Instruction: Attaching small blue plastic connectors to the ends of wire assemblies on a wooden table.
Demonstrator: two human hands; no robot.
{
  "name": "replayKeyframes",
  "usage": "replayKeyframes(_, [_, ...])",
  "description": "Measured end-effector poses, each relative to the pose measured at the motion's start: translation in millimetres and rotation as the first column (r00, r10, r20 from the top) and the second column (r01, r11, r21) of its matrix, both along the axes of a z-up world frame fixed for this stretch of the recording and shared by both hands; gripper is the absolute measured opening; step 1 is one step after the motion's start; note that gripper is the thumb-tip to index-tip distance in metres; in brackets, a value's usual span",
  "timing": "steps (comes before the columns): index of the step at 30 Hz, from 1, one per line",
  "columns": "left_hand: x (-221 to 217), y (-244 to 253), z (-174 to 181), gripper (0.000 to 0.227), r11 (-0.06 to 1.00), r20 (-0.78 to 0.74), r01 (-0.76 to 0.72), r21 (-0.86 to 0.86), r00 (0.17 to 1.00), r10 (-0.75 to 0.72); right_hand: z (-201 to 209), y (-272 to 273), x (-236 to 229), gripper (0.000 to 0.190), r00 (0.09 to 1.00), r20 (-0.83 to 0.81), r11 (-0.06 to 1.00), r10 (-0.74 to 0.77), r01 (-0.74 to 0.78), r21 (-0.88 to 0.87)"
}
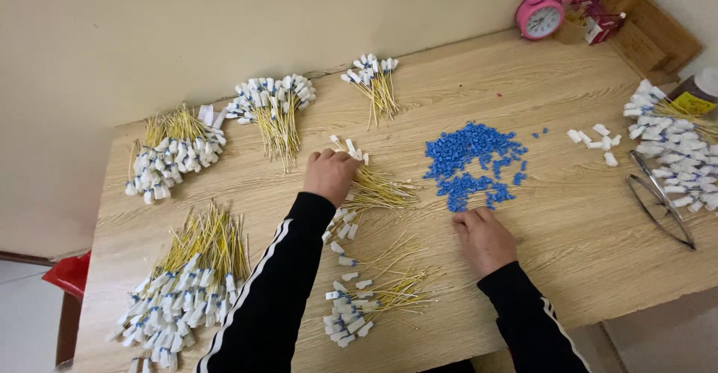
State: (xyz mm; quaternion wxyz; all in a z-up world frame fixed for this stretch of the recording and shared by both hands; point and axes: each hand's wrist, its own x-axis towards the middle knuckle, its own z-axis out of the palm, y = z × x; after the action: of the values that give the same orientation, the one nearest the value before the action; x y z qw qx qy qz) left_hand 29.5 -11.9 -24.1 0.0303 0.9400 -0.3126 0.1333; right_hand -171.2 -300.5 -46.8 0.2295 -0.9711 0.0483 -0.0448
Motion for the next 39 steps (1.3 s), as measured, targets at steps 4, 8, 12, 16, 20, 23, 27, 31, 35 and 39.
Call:
replayKeyframes(4, [0.6, 6.1, -23.8, 0.013, 0.999, 0.059, -0.001, -0.038, 0.998, 0.003, -6.1, 5.8, 1.5, 0.021, 0.996, 0.019, 0.994, -0.093, 0.094, -0.057])
replayKeyframes(8, [-13.2, 3.4, -8.4, 0.012, 0.995, 0.098, 0.010, -0.102, 0.995, 0.000, -5.7, 9.8, 4.6, 0.030, 0.974, -0.069, 0.976, -0.215, 0.212, -0.046])
replayKeyframes(12, [-16.7, -0.7, 0.9, 0.015, 0.996, 0.036, 0.004, -0.087, 0.999, -0.001, -19.7, 6.7, 10.8, 0.024, 0.974, -0.057, 0.972, -0.219, 0.213, -0.097])
replayKeyframes(16, [-9.8, -2.5, -9.2, 0.020, 0.997, -0.033, -0.015, -0.074, 0.999, 0.012, -13.5, 12.4, 7.7, 0.024, 0.976, -0.048, 0.970, -0.214, 0.206, -0.131])
replayKeyframes(20, [-16.5, 1.7, -2.2, 0.017, 0.982, -0.046, 0.026, -0.186, 0.998, -0.035, 9.4, 22.1, 0.0, 0.024, 0.957, -0.054, 0.958, -0.285, 0.287, 0.021])
replayKeyframes(23, [-35.5, 5.1, 21.7, 0.017, 0.946, -0.148, 0.004, -0.326, 0.988, -0.055, 23.5, 34.6, -8.3, 0.020, 0.951, -0.078, 0.906, -0.299, 0.309, 0.290])
replayKeyframes(27, [-70.8, 9.6, 30.8, 0.019, 0.714, -0.463, -0.272, -0.646, 0.882, -0.082, 29.9, 63.8, -9.8, 0.011, 0.958, 0.091, 0.635, -0.270, 0.106, 0.765])
replayKeyframes(31, [-124.0, 7.8, 36.2, 0.028, 0.440, -0.602, -0.453, -0.775, 0.741, -0.298, 65.3, 106.4, -5.7, 0.015, 0.962, 0.044, 0.441, -0.271, 0.084, 0.894])
replayKeyframes(35, [-173.1, 1.0, 41.3, 0.031, -0.022, -0.563, -0.703, -0.711, 0.587, -0.582, 73.9, 136.4, -2.8, 0.018, 0.974, 0.087, 0.357, -0.209, -0.007, 0.934])
replayKeyframes(39, [-204.2, -8.5, 58.6, 0.033, -0.147, -0.500, -0.760, -0.633, 0.547, -0.672, 82.7, 152.1, -3.8, 0.016, 0.960, 0.213, 0.436, -0.183, -0.115, 0.893])
